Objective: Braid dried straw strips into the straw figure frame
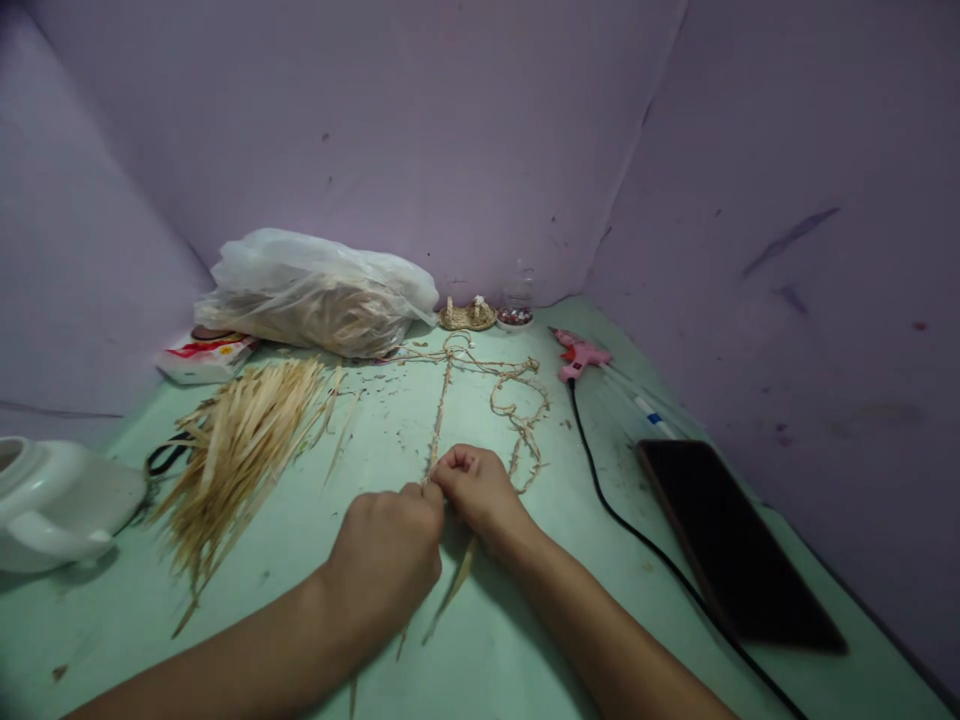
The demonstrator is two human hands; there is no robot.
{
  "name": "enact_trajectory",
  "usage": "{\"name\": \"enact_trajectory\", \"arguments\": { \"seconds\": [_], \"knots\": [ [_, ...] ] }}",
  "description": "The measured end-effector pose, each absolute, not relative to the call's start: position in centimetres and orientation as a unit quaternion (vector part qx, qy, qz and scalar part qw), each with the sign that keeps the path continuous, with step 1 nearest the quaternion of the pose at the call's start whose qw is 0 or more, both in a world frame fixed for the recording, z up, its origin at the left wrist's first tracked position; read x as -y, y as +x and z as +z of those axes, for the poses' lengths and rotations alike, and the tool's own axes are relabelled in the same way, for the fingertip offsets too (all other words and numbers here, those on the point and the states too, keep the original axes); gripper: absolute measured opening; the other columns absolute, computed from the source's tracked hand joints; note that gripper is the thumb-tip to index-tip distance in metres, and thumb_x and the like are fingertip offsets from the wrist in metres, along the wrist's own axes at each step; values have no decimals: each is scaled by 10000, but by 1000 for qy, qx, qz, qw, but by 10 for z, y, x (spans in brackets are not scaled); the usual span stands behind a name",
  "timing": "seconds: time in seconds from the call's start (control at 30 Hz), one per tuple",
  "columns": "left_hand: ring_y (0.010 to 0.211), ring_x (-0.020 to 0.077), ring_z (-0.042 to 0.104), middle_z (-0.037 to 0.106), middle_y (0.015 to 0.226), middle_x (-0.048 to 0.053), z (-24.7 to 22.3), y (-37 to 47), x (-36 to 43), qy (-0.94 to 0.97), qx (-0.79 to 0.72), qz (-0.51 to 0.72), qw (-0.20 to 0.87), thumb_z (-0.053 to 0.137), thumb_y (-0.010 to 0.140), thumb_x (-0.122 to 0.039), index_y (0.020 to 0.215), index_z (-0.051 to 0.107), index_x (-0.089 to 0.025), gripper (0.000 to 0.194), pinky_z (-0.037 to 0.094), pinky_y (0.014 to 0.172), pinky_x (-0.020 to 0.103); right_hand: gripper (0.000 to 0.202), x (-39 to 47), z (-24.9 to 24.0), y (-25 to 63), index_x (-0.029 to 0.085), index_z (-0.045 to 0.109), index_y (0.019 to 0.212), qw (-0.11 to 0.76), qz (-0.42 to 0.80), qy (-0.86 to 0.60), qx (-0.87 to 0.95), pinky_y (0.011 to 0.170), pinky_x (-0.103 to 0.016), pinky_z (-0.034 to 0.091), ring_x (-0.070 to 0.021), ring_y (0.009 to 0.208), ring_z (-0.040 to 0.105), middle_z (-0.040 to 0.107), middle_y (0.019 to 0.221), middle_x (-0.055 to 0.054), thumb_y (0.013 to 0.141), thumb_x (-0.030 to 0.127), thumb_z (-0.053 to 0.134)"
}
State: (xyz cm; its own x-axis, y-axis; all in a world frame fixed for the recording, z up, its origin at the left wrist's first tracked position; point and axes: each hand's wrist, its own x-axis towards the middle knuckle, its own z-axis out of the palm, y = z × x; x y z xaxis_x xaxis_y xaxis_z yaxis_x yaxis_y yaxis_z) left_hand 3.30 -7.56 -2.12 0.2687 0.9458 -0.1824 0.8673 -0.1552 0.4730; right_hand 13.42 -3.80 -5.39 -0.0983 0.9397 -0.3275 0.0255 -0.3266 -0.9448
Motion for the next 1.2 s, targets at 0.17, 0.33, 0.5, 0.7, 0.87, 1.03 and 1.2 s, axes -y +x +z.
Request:
{"name": "enact_trajectory", "arguments": {
  "seconds": [0.17, 0.33, 0.5, 0.7, 0.87, 1.03, 1.2],
  "knots": [
    [688, 252, 568, 594, 777, 204, -35, 47, 96, 828, -540, 24, 147, 382, 716, -55, 942, 611, -61, 322, 353, 536, 290, 95, 41, -50, 138, 159, 460, 587, 384, 637, -531, 407, 377, -178, 222, -38, 362, 334, 538, 477, 35, 592, 203, 545],
    [602, 208, 549, 586, 593, 115, -12, 33, 83, 809, -536, 52, 237, 544, 641, -188, 669, 640, -129, 116, 362, 554, 283, 115, 40, -43, 143, 155, 460, 591, 365, 651, -528, 405, 352, -184, 113, -16, 319, 228, 455, 428, 67, 598, 224, 552],
    [468, 130, 505, 553, 528, 23, 1, 12, 40, 603, -642, 252, 402, 488, 685, -197, 913, 589, -135, 257, 373, 489, 243, 141, 39, -44, 145, 154, 470, 619, 355, 665, -509, 415, 347, -189, 88, -14, 319, 221, 464, 459, 64, 611, 254, 569],
    [362, 86, 452, 502, 469, 16, -24, 17, 28, 460, -549, 199, 669, 442, 649, -123, 630, 548, -87, 113, 339, 365, 203, 141, 38, -49, 146, 143, 486, 613, 354, 648, -504, 448, 351, -187, 120, -18, 331, 253, 486, 463, 47, 631, 259, 564],
    [283, 66, 331, 393, 337, -30, -33, 14, 24, 548, -582, 171, 577, 474, 621, -166, 478, 467, -138, 146, 231, 316, 193, 93, 34, -59, 151, 140, 496, 634, 327, 554, -516, 565, 402, -181, 226, -46, 401, 336, 496, 489, 32, 669, 223, 517],
    [334, 35, 223, 289, 344, -63, -44, 13, 19, 606, -574, 217, 506, 460, 526, -123, 436, 442, -142, 93, 131, 346, 198, 134, 39, -60, 155, 156, 562, 702, 288, 322, -528, 731, 472, -202, 290, -95, 503, 437, 547, 560, 3, 729, 219, 447],
    [364, 41, 223, 294, 359, -56, -51, 15, 22, 592, -564, 254, 517, 445, 524, -151, 430, 448, -139, 95, 132, 366, 207, 187, 49, -45, 153, 182, 637, 746, 232, 164, -572, 770, 543, -222, 317, -129, 604, 528, 631, 681, -38, 736, 211, 452]
  ]
}}
